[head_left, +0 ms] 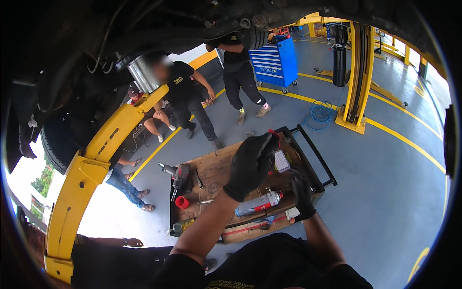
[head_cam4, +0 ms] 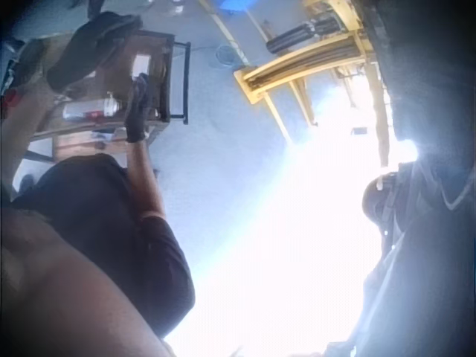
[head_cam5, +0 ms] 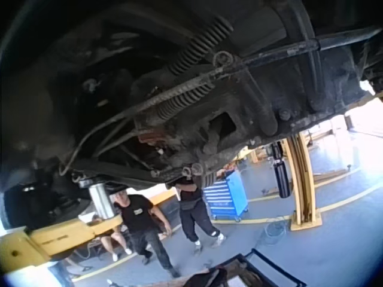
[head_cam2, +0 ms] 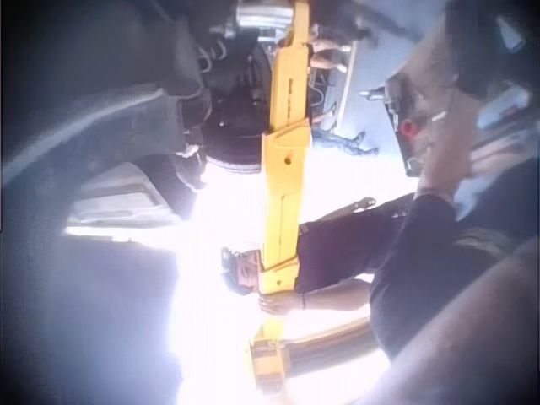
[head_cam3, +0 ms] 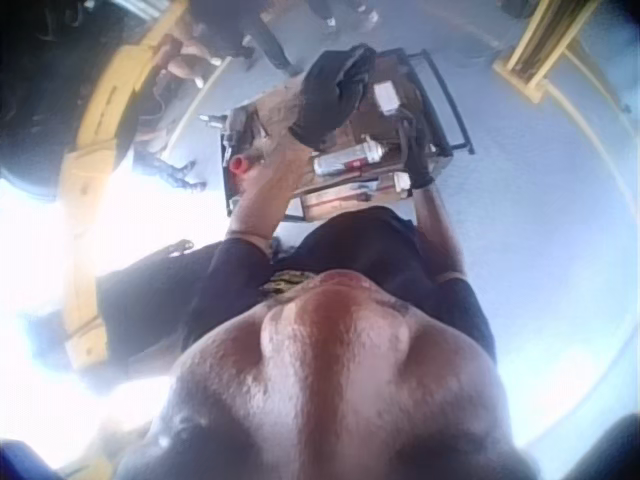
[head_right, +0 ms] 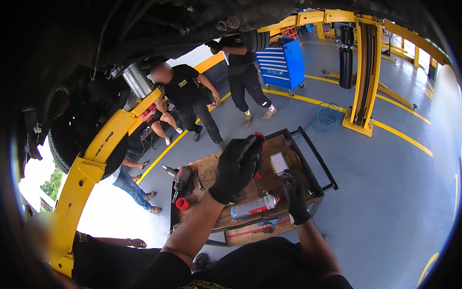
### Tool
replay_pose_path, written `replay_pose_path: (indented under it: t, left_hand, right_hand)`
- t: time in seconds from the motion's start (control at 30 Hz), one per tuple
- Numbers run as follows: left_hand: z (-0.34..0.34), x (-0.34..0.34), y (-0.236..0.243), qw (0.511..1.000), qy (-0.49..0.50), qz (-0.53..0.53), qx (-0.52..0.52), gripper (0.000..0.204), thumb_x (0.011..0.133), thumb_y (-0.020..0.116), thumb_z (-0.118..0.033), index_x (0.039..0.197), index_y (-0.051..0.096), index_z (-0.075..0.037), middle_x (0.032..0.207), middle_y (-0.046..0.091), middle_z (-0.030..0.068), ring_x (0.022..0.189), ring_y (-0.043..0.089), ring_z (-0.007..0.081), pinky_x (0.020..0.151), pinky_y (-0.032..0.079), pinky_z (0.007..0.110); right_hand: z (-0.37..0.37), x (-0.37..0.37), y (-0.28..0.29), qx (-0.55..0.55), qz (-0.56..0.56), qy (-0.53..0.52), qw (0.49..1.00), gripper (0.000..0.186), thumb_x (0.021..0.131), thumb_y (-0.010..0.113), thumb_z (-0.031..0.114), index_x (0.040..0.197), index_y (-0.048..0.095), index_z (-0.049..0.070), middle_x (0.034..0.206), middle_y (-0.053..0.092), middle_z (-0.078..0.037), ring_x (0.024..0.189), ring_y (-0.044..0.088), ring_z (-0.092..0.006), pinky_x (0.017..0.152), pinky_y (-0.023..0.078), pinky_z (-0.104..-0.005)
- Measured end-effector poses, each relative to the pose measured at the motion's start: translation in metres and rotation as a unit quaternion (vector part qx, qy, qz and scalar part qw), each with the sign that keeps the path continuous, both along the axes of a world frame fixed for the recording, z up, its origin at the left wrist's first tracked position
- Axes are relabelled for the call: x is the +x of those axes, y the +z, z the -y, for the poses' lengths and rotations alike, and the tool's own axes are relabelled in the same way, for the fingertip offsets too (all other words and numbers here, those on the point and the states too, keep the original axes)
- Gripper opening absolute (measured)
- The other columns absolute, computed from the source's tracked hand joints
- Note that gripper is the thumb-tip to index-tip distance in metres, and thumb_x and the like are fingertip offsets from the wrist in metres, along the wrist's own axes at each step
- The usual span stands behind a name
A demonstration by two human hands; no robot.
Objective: The person works under a raised vehicle, using a wrench to loosen and tighten bolts on the suspension system. They apply lubricant from a spray can to the components and wipe the area with a red cloth. The person repeatedly reaches for tools and parts on a nearby cart while performing the repair.
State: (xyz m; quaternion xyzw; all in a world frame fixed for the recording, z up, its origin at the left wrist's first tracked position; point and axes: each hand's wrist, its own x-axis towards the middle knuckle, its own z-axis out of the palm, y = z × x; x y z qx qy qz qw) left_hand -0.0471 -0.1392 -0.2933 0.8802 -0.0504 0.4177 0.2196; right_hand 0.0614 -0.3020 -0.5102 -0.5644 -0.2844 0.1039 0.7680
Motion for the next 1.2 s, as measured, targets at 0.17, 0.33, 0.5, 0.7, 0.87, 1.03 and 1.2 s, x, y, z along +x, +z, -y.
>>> replay_pose_path:
  t: [0.17, 0.33, 0.5, 0.7, 0.87, 1.03, 1.2]
  left_hand:
    - [0.029, -0.026, -0.099, 0.969, -0.151, -0.107, -0.164, 0.069, 0.099, 0.066, -0.006, 0.163, 0.039, 0.001, 0.149, 0.057, 0.0256, 0.139, 0.056, 0.0404, 0.112, 0.047, 0.046]
    - [0.01, -0.069, -0.061, 0.979, -0.082, -0.006, -0.184, 0.076, 0.101, 0.063, -0.007, 0.167, 0.029, 0.004, 0.165, 0.041, 0.0288, 0.153, 0.042, 0.0436, 0.126, 0.034, 0.049]
    - [-0.027, -0.11, -0.129, 0.986, 0.058, -0.011, -0.154, 0.065, 0.098, 0.071, -0.009, 0.157, 0.045, 0.001, 0.159, 0.048, 0.0261, 0.147, 0.049, 0.0413, 0.122, 0.04, 0.049]
    - [-0.032, -0.138, -0.215, 0.982, 0.099, -0.056, -0.153, 0.05, 0.098, 0.077, -0.019, 0.142, 0.06, -0.002, 0.146, 0.059, 0.0247, 0.14, 0.053, 0.0452, 0.118, 0.044, 0.051]
    - [-0.042, -0.172, -0.253, 0.962, 0.191, -0.072, -0.18, 0.046, 0.097, 0.077, -0.022, 0.138, 0.064, -0.004, 0.142, 0.062, 0.0228, 0.138, 0.055, 0.043, 0.116, 0.045, 0.051]
    - [-0.044, -0.204, -0.283, 0.949, 0.28, -0.069, -0.127, 0.051, 0.092, 0.077, -0.019, 0.138, 0.062, -0.002, 0.138, 0.064, 0.0227, 0.126, 0.063, 0.0437, 0.105, 0.051, 0.054]
    - [-0.045, -0.206, -0.296, 0.931, 0.338, -0.038, -0.131, 0.051, 0.093, 0.077, -0.019, 0.138, 0.06, -0.002, 0.133, 0.064, 0.0243, 0.122, 0.063, 0.0456, 0.101, 0.053, 0.054]
  right_hand:
    - [-0.038, -0.015, 0.056, 0.181, -0.196, 0.181, 0.947, 0.041, 0.112, 0.058, 0.017, 0.151, 0.054, 0.005, 0.137, 0.066, -0.008, 0.123, 0.067, -0.022, 0.108, 0.054, -0.0391]
    - [-0.07, -0.006, 0.149, 0.205, -0.026, 0.141, 0.968, 0.046, 0.113, 0.06, 0.025, 0.153, 0.052, 0.005, 0.14, 0.065, -0.011, 0.125, 0.067, -0.0204, 0.111, 0.053, -0.0382]
    - [-0.084, -0.002, 0.343, 0.198, 0.498, -0.276, 0.798, 0.042, 0.104, 0.068, 0.013, 0.145, 0.06, 0.007, 0.135, 0.059, -0.014, 0.132, 0.056, -0.0297, 0.111, 0.047, -0.0417]
    - [-0.131, 0.014, 0.445, -0.089, 0.665, -0.51, 0.539, 0.067, 0.102, 0.071, 0.052, 0.153, 0.056, 0.011, 0.148, 0.061, -0.017, 0.134, 0.058, -0.0349, 0.116, 0.041, -0.0585]
    - [-0.116, 0.013, 0.438, 0.063, 0.719, -0.401, 0.565, 0.044, 0.094, 0.071, 0.009, 0.138, 0.065, 0.008, 0.126, 0.072, -0.02, 0.117, 0.068, -0.0421, 0.1, 0.056, -0.0485]
    - [-0.027, 0.027, 0.422, 0.017, 0.506, -0.509, 0.696, 0.038, 0.105, 0.066, 0.022, 0.137, 0.068, 0.001, 0.121, 0.076, -0.023, 0.103, 0.075, -0.0354, 0.093, 0.058, -0.0425]
    - [-0.057, 0.026, 0.44, 0.116, 0.624, -0.539, 0.554, 0.034, 0.105, 0.069, 0.023, 0.129, 0.069, -0.001, 0.125, 0.073, -0.02, 0.111, 0.07, -0.0406, 0.1, 0.053, -0.0428]
